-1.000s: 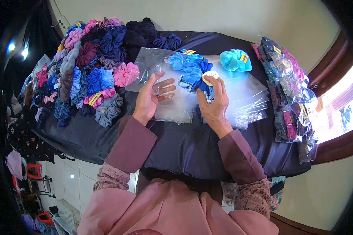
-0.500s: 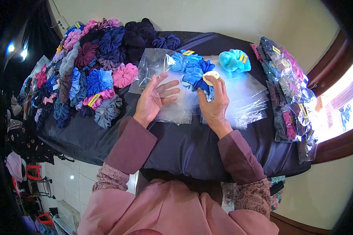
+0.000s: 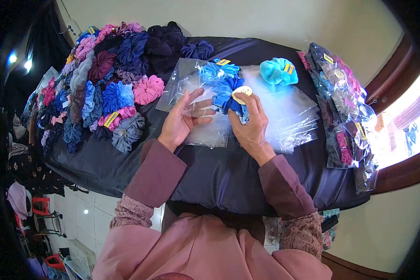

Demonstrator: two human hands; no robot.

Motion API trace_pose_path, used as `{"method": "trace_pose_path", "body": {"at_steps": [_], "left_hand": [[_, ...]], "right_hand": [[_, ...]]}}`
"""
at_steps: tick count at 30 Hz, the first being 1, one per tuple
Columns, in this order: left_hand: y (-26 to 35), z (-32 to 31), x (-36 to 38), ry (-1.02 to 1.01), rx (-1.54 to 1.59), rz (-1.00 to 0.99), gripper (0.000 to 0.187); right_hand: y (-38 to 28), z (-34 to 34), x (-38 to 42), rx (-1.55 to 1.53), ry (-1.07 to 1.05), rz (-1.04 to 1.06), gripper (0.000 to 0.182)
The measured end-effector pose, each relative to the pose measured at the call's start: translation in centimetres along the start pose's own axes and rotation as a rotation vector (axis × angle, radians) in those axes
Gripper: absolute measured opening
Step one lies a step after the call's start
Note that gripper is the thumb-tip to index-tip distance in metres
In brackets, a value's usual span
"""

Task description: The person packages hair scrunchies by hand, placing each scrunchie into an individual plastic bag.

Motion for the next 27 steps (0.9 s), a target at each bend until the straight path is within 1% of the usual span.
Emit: {"method": "trace_pose_path", "body": {"at_steps": [3, 5, 7, 9, 12, 15, 17, 19, 20, 23, 24, 25, 26, 27], "left_hand": [[0.0, -0.2, 0.1, -0.016, -0.006, 0.017, 0.059], [0.0, -0.3, 0.0, -0.040, 0.059, 0.006, 0.060], [-0.2, 0.1, -0.2, -0.010, 0.057, -0.010, 0.060], [-0.2, 0.4, -0.3, 0.021, 0.054, -0.026, 0.061], [0.1, 0.2, -0.2, 0.006, 0.095, -0.036, 0.061], [0.1, 0.2, -0.2, -0.016, 0.121, -0.012, 0.060], [-0.1, -0.3, -0.1, -0.106, 0.102, 0.019, 0.061], [-0.3, -0.5, -0.2, -0.136, 0.085, 0.031, 0.061], [-0.5, -0.6, -0.2, -0.163, 0.067, 0.043, 0.061], [-0.3, -0.7, -0.1, -0.145, 0.104, 0.042, 0.060], [-0.3, -0.8, -0.1, -0.145, 0.103, 0.042, 0.060], [-0.2, -0.5, -0.1, -0.089, 0.119, 0.020, 0.059], [-0.1, -0.2, -0.1, -0.034, 0.134, -0.001, 0.058], [-0.2, -0.1, -0.1, -0.034, 0.134, 0.000, 0.058]], "right_hand": [[0.1, 0.2, -0.1, 0.016, 0.012, 0.013, 0.037], [0.0, 0.0, -0.1, 0.008, -0.007, 0.013, 0.036], [-0.3, 0.0, -0.1, 0.001, -0.025, 0.012, 0.035], [-0.2, -0.8, 0.0, -0.063, -0.145, -0.034, 0.032], [-0.7, -1.3, 0.1, -0.039, -0.197, 0.015, 0.030], [-0.4, -1.1, 0.1, -0.020, -0.169, 0.003, 0.030], [0.1, -1.0, 0.0, -0.006, -0.144, -0.010, 0.030], [0.2, -0.5, 0.0, 0.050, -0.069, 0.018, 0.031], [0.3, -0.5, 0.0, 0.050, -0.068, 0.017, 0.031], [0.2, -0.5, 0.0, 0.056, -0.069, 0.021, 0.033], [0.0, -0.8, 0.1, 0.033, -0.120, 0.022, 0.034], [-0.2, -1.1, 0.2, 0.009, -0.172, 0.024, 0.035], [-0.4, -1.2, 0.1, 0.009, -0.172, 0.024, 0.035], [-0.9, -1.4, 0.0, 0.015, -0.199, 0.058, 0.035]]}}
Point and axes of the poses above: each hand's wrist, its own x-axis away from the middle knuckle, its own z-axis out of the back of the hand, y = z × x, the point moved 7 cm from there along -x, towards the middle knuckle, and after that the axes turned 10 degrees about -x, right-handed, at the moved point
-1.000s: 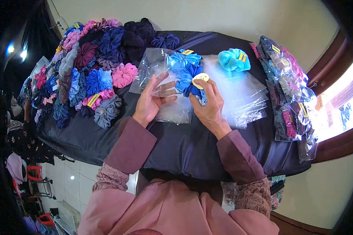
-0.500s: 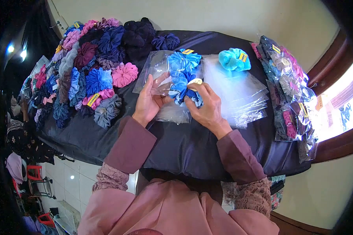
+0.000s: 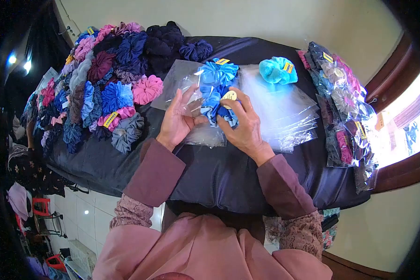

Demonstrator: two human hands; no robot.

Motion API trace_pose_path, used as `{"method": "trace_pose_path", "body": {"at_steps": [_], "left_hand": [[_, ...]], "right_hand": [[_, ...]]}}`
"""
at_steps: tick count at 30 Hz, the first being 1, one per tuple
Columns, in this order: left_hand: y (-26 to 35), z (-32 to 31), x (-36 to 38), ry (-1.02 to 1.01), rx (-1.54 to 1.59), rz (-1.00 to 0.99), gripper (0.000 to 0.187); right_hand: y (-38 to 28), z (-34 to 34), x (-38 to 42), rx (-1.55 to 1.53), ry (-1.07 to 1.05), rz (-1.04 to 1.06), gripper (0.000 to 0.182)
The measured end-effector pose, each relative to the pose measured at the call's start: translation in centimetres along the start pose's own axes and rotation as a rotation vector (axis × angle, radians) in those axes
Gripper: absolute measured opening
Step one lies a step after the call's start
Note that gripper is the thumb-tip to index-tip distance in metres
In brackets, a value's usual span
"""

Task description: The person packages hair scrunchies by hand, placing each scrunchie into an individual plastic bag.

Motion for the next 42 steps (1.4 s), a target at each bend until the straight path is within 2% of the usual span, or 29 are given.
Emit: {"method": "trace_pose_path", "body": {"at_steps": [3, 5, 9, 12, 20, 24, 30, 32, 36, 42], "left_hand": [[0.0, 0.5, -0.2, -0.040, -0.004, -0.018, 0.061], [-0.3, 0.7, -0.3, -0.131, 0.037, -0.012, 0.061], [0.0, 0.4, -0.2, -0.091, 0.017, -0.022, 0.060], [0.2, 0.5, -0.2, -0.093, -0.022, -0.037, 0.059], [1.4, -0.7, 0.4, -0.149, 0.135, -0.011, 0.058], [0.4, -0.3, 0.0, -0.193, 0.149, 0.004, 0.060], [0.0, -1.2, 0.1, -0.234, 0.027, -0.017, 0.063], [0.6, -1.8, 0.4, -0.121, -0.027, -0.020, 0.063], [0.2, -1.2, 0.0, -0.114, 0.021, -0.033, 0.062], [0.1, -0.9, -0.4, -0.137, 0.114, -0.060, 0.053]], "right_hand": [[0.1, -0.5, 0.2, -0.008, -0.067, 0.002, 0.035], [0.5, -0.8, 0.3, -0.061, -0.117, -0.055, 0.041], [0.1, -0.7, 0.1, -0.024, -0.102, -0.050, 0.043], [0.1, -0.7, 0.2, 0.063, -0.136, 0.064, 0.044], [0.2, 0.9, 0.0, 0.192, 0.037, 0.100, 0.042], [0.0, 0.6, 0.2, 0.203, 0.007, 0.097, 0.042], [-0.6, 0.0, 0.2, 0.101, -0.016, 0.075, 0.041], [-0.2, 0.1, 0.1, 0.041, 0.005, -0.012, 0.038], [0.2, 0.1, 0.1, -0.019, -0.003, -0.055, 0.040], [0.3, 0.0, -0.4, -0.165, 0.022, -0.119, 0.059]]}}
Point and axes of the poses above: each hand's wrist, its own x-axis away from the middle knuckle, its own z-axis out of the back of the hand, y = z × x, the point moved 7 cm from there along -x, towards the middle knuckle, and after that the axes turned 10 degrees about -x, right-handed, at the moved point
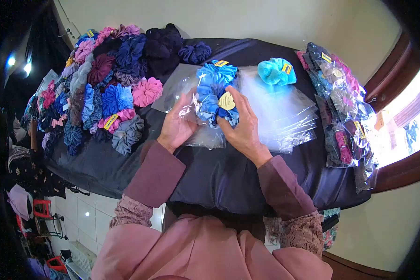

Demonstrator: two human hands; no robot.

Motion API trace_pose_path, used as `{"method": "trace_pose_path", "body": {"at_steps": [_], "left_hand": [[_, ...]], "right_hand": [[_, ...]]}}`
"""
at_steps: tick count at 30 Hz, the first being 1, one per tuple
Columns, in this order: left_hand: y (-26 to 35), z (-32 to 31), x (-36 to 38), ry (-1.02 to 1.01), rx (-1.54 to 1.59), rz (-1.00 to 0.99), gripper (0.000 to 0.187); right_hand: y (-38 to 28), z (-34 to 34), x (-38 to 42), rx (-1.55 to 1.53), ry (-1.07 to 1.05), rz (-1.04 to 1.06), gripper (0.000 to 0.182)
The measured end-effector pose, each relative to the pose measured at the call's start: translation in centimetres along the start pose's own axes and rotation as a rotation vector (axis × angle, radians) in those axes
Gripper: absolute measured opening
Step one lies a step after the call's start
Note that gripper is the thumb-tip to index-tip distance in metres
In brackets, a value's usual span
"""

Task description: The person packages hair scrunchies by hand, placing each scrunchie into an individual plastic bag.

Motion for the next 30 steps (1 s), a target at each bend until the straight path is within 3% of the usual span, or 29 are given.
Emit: {"method": "trace_pose_path", "body": {"at_steps": [5, 10, 12, 18, 24, 30], "left_hand": [[-0.9, -0.2, 0.3, 0.018, 0.019, 0.068, 0.041], [-1.9, -0.1, 0.4, -0.011, 0.024, 0.129, 0.040], [-2.1, -0.1, 0.4, -0.011, 0.026, 0.145, 0.039], [-1.1, -0.3, 0.5, 0.035, 0.093, 0.135, 0.044], [-0.5, -0.5, 0.9, -0.111, 0.293, 0.148, 0.051], [-0.2, -0.6, 0.9, -0.133, 0.308, 0.151, 0.053]], "right_hand": [[1.8, 0.6, 0.3, -0.090, 0.058, -0.129, 0.060], [1.5, 0.4, 0.4, 0.007, 0.036, -0.029, 0.057], [0.8, -0.5, 0.5, 0.114, -0.102, 0.057, 0.054], [-0.3, -0.9, 0.5, 0.182, -0.216, 0.051, 0.044], [0.3, -0.4, 0.5, 0.125, -0.101, 0.093, 0.027], [-0.2, -0.2, 0.3, 0.121, -0.056, 0.128, 0.024]]}}
Point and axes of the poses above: each hand's wrist, its own x-axis away from the middle knuckle, its own z-axis out of the back of the hand, y = z × x, the point moved 7 cm from there along -x, towards the middle knuckle, and after that the axes turned 10 degrees about -x, right-handed, at the moved point
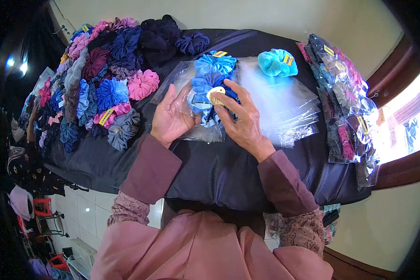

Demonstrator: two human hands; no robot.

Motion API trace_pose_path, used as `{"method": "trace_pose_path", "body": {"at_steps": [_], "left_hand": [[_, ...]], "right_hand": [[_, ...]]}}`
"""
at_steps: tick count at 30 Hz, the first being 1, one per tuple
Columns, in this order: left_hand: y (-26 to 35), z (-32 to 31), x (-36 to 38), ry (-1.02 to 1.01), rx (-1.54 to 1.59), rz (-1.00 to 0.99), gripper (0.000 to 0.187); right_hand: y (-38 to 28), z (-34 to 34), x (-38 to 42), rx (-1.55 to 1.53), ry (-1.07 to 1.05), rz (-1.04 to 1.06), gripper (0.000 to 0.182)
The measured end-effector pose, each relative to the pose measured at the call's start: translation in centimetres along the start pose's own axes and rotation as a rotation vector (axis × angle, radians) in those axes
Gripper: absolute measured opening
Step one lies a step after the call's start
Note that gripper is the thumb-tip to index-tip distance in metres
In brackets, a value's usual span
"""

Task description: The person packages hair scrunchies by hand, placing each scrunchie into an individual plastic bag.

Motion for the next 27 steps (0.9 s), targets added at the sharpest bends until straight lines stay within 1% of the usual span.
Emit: {"method": "trace_pose_path", "body": {"at_steps": [3, 5, 9, 11, 13, 15, 16, 17, 18, 20, 22, 24, 25, 26, 27], "left_hand": [[0.1, -0.5, 0.1, 0.002, 0.001, 0.000, 0.053], [0.0, -0.4, 0.0, 0.030, -0.055, 0.028, 0.051], [-0.7, -0.8, 0.0, 0.006, -0.153, 0.033, 0.047], [-1.0, 0.0, 0.0, 0.103, -0.200, 0.055, 0.043], [-1.1, 0.0, 0.0, 0.114, -0.200, 0.069, 0.041], [-1.1, 0.0, -0.1, 0.121, -0.202, 0.082, 0.039], [-0.9, 0.3, -0.1, 0.161, -0.152, 0.064, 0.038], [-0.7, 0.7, -0.1, 0.201, -0.102, 0.046, 0.037], [-0.5, 0.9, 0.0, 0.201, -0.102, 0.044, 0.037], [-0.1, 0.4, 0.1, 0.077, -0.049, 0.022, 0.037], [-0.3, 0.3, 0.2, 0.071, -0.075, 0.047, 0.036], [-0.6, -0.2, 0.2, 0.065, -0.104, 0.072, 0.036], [-1.0, -0.5, 0.1, 0.080, -0.173, 0.083, 0.035], [-1.2, -0.6, 0.1, 0.094, -0.243, 0.094, 0.035], [-1.3, -0.7, 0.1, 0.092, -0.243, 0.095, 0.035]], "right_hand": [[0.0, -0.1, 0.0, 0.032, -0.006, 0.018, 0.025], [-0.2, -0.2, 0.0, 0.031, -0.015, 0.028, 0.025], [-0.5, -0.7, 0.3, 0.010, -0.029, 0.030, 0.025], [-0.3, -0.7, 0.3, -0.016, -0.016, -0.002, 0.026], [-0.2, -0.4, 0.3, -0.041, -0.001, -0.035, 0.026], [-0.8, -0.1, 0.0, -0.032, -0.067, -0.010, 0.032], [-1.0, 0.2, -0.2, -0.032, -0.068, -0.009, 0.032], [-1.5, 0.1, -0.3, -0.007, -0.111, 0.029, 0.037], [-1.9, -0.2, -0.4, 0.018, -0.153, 0.066, 0.042], [-1.7, -0.6, -0.3, 0.056, -0.174, 0.083, 0.042], [-1.3, -1.0, -0.1, 0.095, -0.195, 0.100, 0.043], [-0.6, -0.8, 0.1, 0.097, -0.145, 0.073, 0.041], [-0.5, -0.9, 0.2, 0.097, -0.145, 0.073, 0.041], [-0.4, -0.6, 0.2, 0.099, -0.105, 0.057, 0.041], [-0.3, -0.4, 0.2, 0.102, -0.066, 0.041, 0.040]]}}
Point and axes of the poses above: each hand's wrist, its own x-axis away from the middle knuckle, its own z-axis out of the back of the hand, y = z × x, the point moved 7 cm from there along -x, towards the middle knuckle, and after that the axes turned 10 degrees about -x, right-handed, at the moved point
